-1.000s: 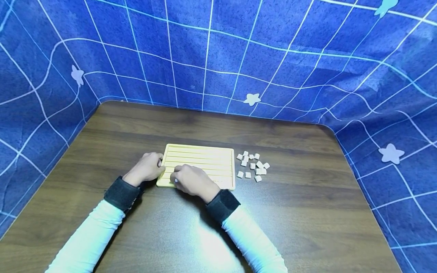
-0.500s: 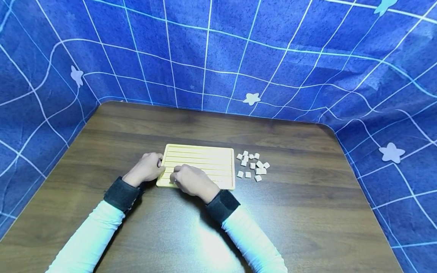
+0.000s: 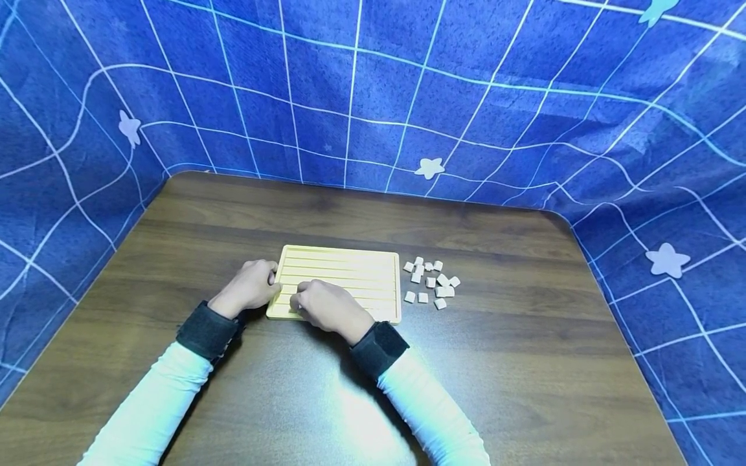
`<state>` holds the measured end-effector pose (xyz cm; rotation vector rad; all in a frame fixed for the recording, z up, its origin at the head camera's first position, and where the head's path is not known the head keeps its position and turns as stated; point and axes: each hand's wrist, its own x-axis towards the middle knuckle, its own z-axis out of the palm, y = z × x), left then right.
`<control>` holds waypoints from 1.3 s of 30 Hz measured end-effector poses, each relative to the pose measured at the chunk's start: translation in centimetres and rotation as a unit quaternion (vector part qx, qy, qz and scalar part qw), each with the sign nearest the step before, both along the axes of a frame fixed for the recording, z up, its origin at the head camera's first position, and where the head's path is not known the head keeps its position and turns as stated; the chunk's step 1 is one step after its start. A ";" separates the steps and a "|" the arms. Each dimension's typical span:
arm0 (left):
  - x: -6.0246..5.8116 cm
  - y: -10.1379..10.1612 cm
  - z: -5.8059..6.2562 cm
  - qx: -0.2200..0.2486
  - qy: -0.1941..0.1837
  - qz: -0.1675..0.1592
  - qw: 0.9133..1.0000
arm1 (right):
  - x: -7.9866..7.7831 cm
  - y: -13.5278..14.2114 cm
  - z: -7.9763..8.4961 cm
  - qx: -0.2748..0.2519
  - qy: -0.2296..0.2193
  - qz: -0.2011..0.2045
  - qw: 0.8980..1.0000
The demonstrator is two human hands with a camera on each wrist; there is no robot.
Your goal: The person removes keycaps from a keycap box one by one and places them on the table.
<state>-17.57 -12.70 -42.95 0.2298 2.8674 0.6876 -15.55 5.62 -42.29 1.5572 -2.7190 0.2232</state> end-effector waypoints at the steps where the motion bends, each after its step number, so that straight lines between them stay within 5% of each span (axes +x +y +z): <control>1: 0.0 0.0 0.0 0.000 0.001 -0.001 1.000 | 0.0 0.0 0.0 0.001 0.001 0.000 1.000; 10: -0.1 -0.1 -0.1 0.005 0.004 -0.004 1.000 | -0.2 0.1 0.3 -0.012 0.006 0.012 1.000; 18: -0.1 -0.2 0.2 0.000 -0.015 -0.005 1.000 | -0.5 1.7 1.5 -0.084 -0.002 0.010 0.996; 39: -0.3 -0.2 0.2 0.018 -0.055 -0.001 0.998 | -2.3 11.2 1.4 -0.153 0.026 -0.069 0.985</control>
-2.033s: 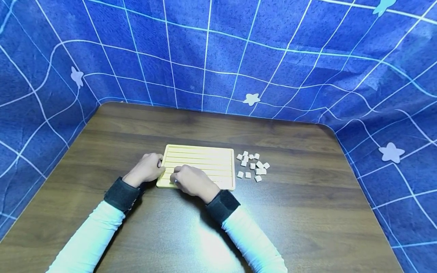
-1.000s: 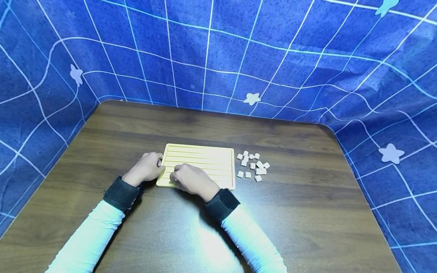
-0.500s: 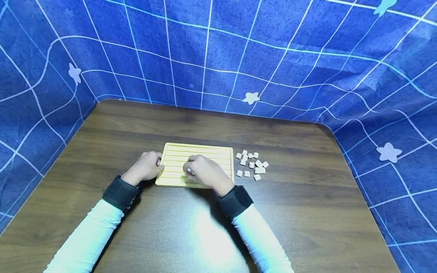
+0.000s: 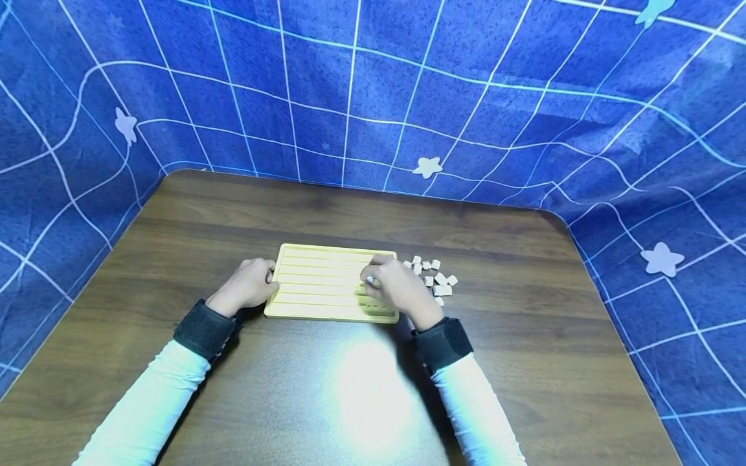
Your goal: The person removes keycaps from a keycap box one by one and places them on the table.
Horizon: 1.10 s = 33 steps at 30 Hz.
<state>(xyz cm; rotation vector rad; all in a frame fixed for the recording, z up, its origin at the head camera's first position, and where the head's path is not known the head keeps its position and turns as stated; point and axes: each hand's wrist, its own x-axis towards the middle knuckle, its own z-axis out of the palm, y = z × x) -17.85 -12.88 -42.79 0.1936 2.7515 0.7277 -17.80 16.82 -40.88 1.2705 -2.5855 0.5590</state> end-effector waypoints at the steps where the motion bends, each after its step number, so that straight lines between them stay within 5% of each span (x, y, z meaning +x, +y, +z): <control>1: 0.0 0.0 0.0 0.001 0.000 0.001 1.000 | -0.1 0.5 -0.1 0.002 0.000 -0.006 1.000; 18: 0.0 0.0 0.0 -0.015 0.025 -0.002 1.000 | -0.1 6.8 -1.3 0.008 0.007 -0.070 0.998; 33: 0.1 0.1 0.1 -0.006 0.006 0.002 1.000 | 0.0 7.9 -2.4 0.034 -0.006 -0.116 0.993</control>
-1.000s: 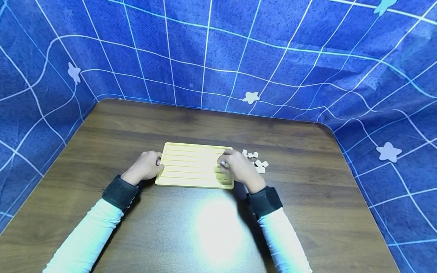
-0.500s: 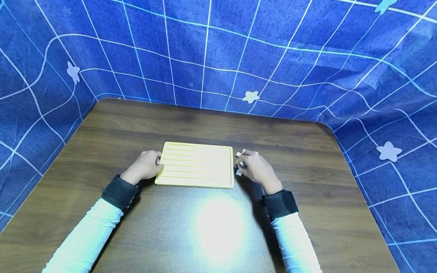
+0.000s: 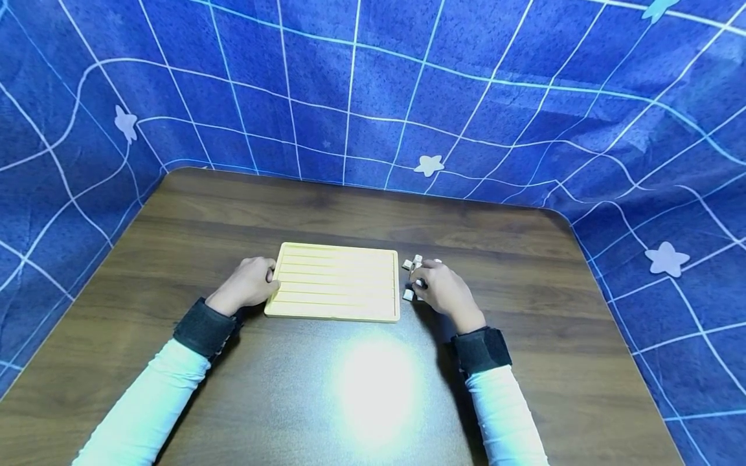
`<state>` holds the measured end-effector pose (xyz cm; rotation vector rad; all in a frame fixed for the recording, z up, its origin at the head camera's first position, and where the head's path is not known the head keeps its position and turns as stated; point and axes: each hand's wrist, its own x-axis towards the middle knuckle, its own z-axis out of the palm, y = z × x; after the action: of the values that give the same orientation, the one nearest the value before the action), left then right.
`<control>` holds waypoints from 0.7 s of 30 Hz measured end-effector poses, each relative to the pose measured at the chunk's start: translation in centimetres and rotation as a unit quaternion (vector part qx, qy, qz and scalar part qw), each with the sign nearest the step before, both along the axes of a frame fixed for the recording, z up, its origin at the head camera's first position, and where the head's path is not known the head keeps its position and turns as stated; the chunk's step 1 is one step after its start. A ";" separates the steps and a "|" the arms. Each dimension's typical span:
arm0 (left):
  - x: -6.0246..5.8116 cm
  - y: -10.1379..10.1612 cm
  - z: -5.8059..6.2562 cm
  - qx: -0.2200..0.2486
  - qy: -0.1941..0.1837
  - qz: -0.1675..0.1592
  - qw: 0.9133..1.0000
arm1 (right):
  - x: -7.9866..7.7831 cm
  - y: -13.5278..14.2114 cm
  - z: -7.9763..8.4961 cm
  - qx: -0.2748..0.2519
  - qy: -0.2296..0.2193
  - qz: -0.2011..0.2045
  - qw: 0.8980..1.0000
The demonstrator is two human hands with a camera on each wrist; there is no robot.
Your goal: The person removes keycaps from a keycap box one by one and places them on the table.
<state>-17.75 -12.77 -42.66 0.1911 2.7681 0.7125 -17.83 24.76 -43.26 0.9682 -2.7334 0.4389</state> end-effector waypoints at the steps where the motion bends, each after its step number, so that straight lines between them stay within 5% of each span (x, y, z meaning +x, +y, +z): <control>1: 0.0 0.0 0.0 -0.001 -0.001 0.001 1.000 | 0.0 0.0 -0.1 0.000 -0.004 -0.003 1.000; 21: 0.0 -0.2 -0.6 -0.012 -0.010 0.004 1.000 | 0.9 -1.1 0.2 0.001 -0.026 -0.039 0.999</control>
<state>-17.77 -12.97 -43.22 0.1675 2.7587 0.6802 -16.96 23.61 -43.02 0.8582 -2.8063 0.4543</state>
